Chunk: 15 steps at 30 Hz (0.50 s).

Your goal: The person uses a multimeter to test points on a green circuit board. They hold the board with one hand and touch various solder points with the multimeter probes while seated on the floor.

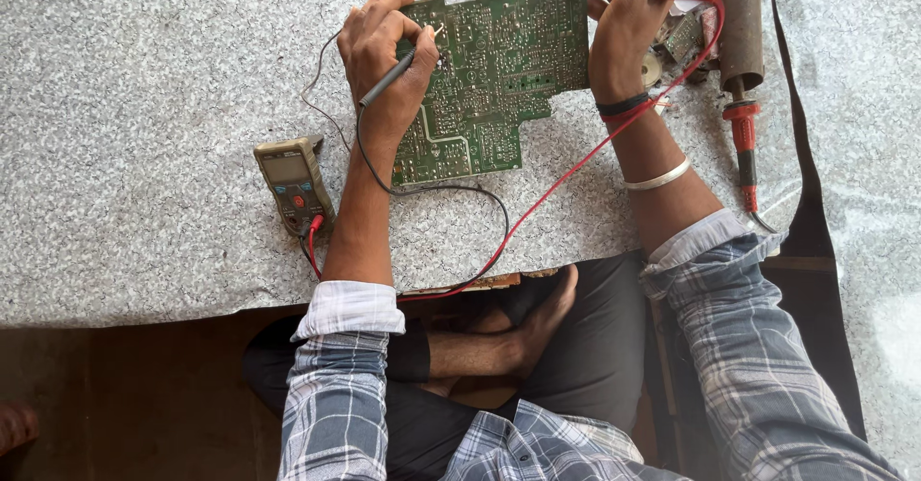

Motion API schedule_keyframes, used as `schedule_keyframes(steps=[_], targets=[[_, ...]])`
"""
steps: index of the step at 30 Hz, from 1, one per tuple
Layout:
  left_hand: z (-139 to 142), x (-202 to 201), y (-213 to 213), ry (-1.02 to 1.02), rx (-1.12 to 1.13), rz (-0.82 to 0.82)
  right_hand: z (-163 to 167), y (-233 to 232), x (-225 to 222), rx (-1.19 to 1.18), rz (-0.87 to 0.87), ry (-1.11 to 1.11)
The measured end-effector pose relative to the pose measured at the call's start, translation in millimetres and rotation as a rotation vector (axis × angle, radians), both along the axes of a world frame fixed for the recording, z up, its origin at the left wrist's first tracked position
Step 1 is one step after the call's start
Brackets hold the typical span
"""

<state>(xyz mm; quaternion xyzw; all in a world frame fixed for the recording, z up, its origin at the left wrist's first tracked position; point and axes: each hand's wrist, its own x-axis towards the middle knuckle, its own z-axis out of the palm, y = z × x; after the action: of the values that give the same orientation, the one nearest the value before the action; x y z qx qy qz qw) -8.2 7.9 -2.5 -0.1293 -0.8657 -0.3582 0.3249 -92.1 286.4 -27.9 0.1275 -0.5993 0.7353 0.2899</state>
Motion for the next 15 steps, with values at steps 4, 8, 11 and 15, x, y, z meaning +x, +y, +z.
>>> schedule_keyframes(steps=[4,8,11,15], targets=[[-0.1,0.5,0.8,0.003,-0.008,0.0,-4.7,0.7,-2.6,-0.046,-0.003,-0.079],[-0.2,1.0,-0.2,0.006,-0.013,0.001,-12.4,2.8,-6.0,-0.072,-0.01,-0.112],[-0.5,-0.8,-0.4,-0.006,0.0,-0.001,-11.6,3.5,-6.9,-0.036,-0.055,-0.16],[-2.8,-3.0,0.8,0.026,-0.022,0.016,-3.0,3.1,-2.3,0.021,-0.005,-0.129]])
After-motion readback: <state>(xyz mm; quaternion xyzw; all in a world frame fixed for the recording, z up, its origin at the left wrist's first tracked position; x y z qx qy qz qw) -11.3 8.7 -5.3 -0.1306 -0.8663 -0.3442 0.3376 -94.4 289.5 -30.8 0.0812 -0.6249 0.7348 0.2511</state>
